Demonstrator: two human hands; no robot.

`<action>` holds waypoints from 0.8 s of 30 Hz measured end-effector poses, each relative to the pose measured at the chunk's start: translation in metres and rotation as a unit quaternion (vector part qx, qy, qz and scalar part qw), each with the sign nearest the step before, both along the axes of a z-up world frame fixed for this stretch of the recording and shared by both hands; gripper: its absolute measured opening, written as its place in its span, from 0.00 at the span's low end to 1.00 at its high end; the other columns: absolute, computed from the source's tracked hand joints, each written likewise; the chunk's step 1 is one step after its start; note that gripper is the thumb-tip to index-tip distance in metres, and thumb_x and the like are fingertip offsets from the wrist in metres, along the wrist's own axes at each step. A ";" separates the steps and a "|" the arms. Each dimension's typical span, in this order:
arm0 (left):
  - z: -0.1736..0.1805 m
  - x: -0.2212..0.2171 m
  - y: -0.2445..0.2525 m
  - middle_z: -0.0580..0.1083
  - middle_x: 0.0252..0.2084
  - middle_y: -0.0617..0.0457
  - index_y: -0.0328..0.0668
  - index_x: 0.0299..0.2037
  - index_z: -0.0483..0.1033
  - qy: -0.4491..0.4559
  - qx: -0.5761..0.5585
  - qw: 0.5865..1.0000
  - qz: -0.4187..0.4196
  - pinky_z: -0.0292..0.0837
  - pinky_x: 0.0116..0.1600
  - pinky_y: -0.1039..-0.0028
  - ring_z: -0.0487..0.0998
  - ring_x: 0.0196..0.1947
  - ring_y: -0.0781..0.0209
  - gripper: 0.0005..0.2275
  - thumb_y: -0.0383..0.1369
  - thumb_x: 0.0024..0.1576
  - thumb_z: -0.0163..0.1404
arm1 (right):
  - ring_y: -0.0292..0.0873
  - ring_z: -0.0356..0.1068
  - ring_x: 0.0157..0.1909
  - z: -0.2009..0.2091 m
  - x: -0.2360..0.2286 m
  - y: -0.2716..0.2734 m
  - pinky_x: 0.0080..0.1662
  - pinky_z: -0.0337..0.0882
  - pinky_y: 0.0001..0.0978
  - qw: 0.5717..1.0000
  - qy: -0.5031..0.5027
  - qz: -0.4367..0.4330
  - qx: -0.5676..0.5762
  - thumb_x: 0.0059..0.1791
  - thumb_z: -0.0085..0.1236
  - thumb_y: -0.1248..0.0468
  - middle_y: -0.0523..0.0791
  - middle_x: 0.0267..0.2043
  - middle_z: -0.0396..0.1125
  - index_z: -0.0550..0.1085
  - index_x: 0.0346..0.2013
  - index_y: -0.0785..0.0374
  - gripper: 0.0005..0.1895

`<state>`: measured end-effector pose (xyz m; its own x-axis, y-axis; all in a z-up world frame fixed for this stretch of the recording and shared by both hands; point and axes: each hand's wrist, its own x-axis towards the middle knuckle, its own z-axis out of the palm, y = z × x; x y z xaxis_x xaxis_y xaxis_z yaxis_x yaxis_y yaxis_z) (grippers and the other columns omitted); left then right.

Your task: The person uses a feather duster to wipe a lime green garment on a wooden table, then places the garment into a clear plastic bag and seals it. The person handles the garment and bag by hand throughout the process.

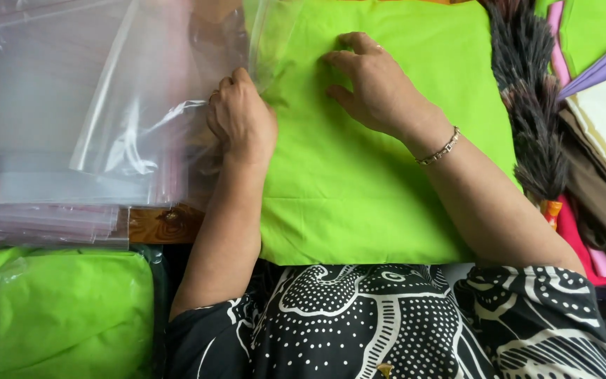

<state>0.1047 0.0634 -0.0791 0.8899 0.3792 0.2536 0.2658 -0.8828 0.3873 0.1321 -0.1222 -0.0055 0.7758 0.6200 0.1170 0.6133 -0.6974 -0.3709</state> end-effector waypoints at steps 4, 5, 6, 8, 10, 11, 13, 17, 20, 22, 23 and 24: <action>0.017 -0.010 0.004 0.74 0.27 0.51 0.39 0.30 0.71 -0.103 -0.024 0.994 -0.034 0.72 0.30 0.66 0.75 0.28 0.56 0.04 0.20 0.50 0.50 | 0.60 0.67 0.45 -0.006 0.001 -0.003 0.49 0.67 0.48 0.994 -0.054 -0.002 0.098 0.48 0.57 0.67 0.61 0.53 0.59 0.71 0.50 0.71 0.17; 0.021 -0.010 0.003 0.74 0.27 0.51 0.39 0.30 0.71 -0.103 -0.024 0.994 -0.035 0.72 0.30 0.66 0.75 0.28 0.56 0.04 0.20 0.50 0.50 | 0.60 0.67 0.45 -0.003 0.000 -0.001 0.49 0.67 0.48 0.994 -0.055 -0.003 0.098 0.48 0.57 0.67 0.61 0.53 0.59 0.71 0.50 0.71 0.17; 0.024 -0.011 0.001 0.74 0.28 0.52 0.39 0.31 0.71 -0.156 -0.015 0.986 -0.057 0.71 0.30 0.70 0.74 0.28 0.58 0.04 0.20 0.51 0.49 | 0.56 0.67 0.44 0.000 -0.001 0.000 0.46 0.68 0.44 0.986 -0.084 0.000 0.143 0.49 0.57 0.68 0.57 0.48 0.62 0.72 0.47 0.71 0.13; 0.032 -0.015 -0.001 0.74 0.28 0.53 0.40 0.31 0.71 -0.206 -0.006 0.975 -0.078 0.69 0.30 0.74 0.73 0.28 0.61 0.04 0.21 0.51 0.48 | 0.53 0.68 0.43 0.001 -0.002 0.003 0.44 0.69 0.41 0.976 -0.111 0.004 0.187 0.49 0.56 0.70 0.54 0.44 0.64 0.73 0.44 0.70 0.09; 0.042 -0.019 -0.002 0.76 0.38 0.47 0.38 0.44 0.67 -0.220 -0.072 0.965 -0.122 0.73 0.39 0.67 0.77 0.37 0.52 0.10 0.20 0.53 0.46 | 0.41 0.68 0.28 0.001 -0.002 0.007 0.26 0.69 0.27 0.977 -0.032 -0.019 0.211 0.49 0.53 0.73 0.49 0.36 0.64 0.73 0.42 0.70 0.07; 0.040 -0.019 0.000 0.76 0.38 0.47 0.38 0.44 0.67 -0.220 -0.073 0.965 -0.122 0.73 0.39 0.67 0.77 0.37 0.52 0.10 0.20 0.53 0.46 | 0.41 0.68 0.28 0.000 0.002 0.010 0.26 0.69 0.27 0.977 -0.032 -0.019 0.210 0.49 0.53 0.73 0.49 0.36 0.64 0.73 0.42 0.70 0.07; 0.037 -0.020 0.004 0.77 0.40 0.46 0.40 0.54 0.60 -0.245 -0.050 0.963 -0.103 0.76 0.42 0.69 0.79 0.38 0.54 0.17 0.19 0.55 0.47 | 0.43 0.68 0.28 -0.002 0.009 0.018 0.34 0.71 0.33 0.989 -0.002 -0.041 0.143 0.47 0.54 0.71 0.50 0.37 0.66 0.75 0.43 0.68 0.10; 0.051 -0.029 0.004 0.75 0.36 0.51 0.43 0.53 0.56 -0.253 -0.074 0.962 -0.066 0.70 0.37 0.60 0.76 0.35 0.47 0.18 0.21 0.55 0.45 | 0.56 0.63 0.43 -0.007 0.021 0.056 0.43 0.66 0.49 0.988 -0.135 0.043 0.063 0.44 0.56 0.73 0.51 0.43 0.62 0.73 0.50 0.65 0.18; 0.044 -0.027 0.004 0.74 0.36 0.52 0.40 0.52 0.57 -0.269 -0.042 0.961 -0.044 0.69 0.36 0.62 0.76 0.35 0.50 0.17 0.22 0.55 0.47 | 0.59 0.57 0.52 -0.016 0.025 0.094 0.49 0.64 0.49 0.986 -0.106 0.070 -0.106 0.44 0.45 0.76 0.52 0.60 0.55 0.69 0.55 0.56 0.26; 0.035 -0.023 0.006 0.72 0.39 0.52 0.39 0.53 0.57 -0.260 -0.049 0.964 -0.024 0.69 0.37 0.59 0.75 0.37 0.48 0.18 0.24 0.53 0.48 | 0.63 0.58 0.55 -0.041 0.038 0.110 0.46 0.62 0.47 0.974 -0.109 0.072 -0.187 0.49 0.42 0.61 0.49 0.64 0.52 0.72 0.47 0.54 0.15; 0.036 -0.024 0.005 0.72 0.39 0.52 0.39 0.53 0.57 -0.260 -0.048 0.964 -0.022 0.69 0.37 0.59 0.75 0.37 0.48 0.18 0.24 0.53 0.48 | 0.63 0.58 0.55 -0.050 0.045 0.111 0.46 0.62 0.47 0.974 -0.109 0.073 -0.187 0.49 0.42 0.61 0.49 0.64 0.52 0.72 0.47 0.54 0.15; 0.037 -0.025 0.005 0.68 0.45 0.49 0.39 0.51 0.56 -0.285 -0.057 0.956 -0.044 0.71 0.39 0.60 0.75 0.39 0.45 0.18 0.21 0.52 0.48 | 0.59 0.61 0.47 -0.059 0.052 0.113 0.42 0.64 0.46 0.969 -0.155 0.071 -0.176 0.49 0.43 0.60 0.49 0.51 0.58 0.73 0.40 0.57 0.11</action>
<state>0.0799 0.0683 -0.0423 0.6491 0.3631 0.6685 -0.0901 -0.8359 0.5415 0.1843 -0.0089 -0.0649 0.6415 0.7615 0.0932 0.7558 -0.6481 0.0932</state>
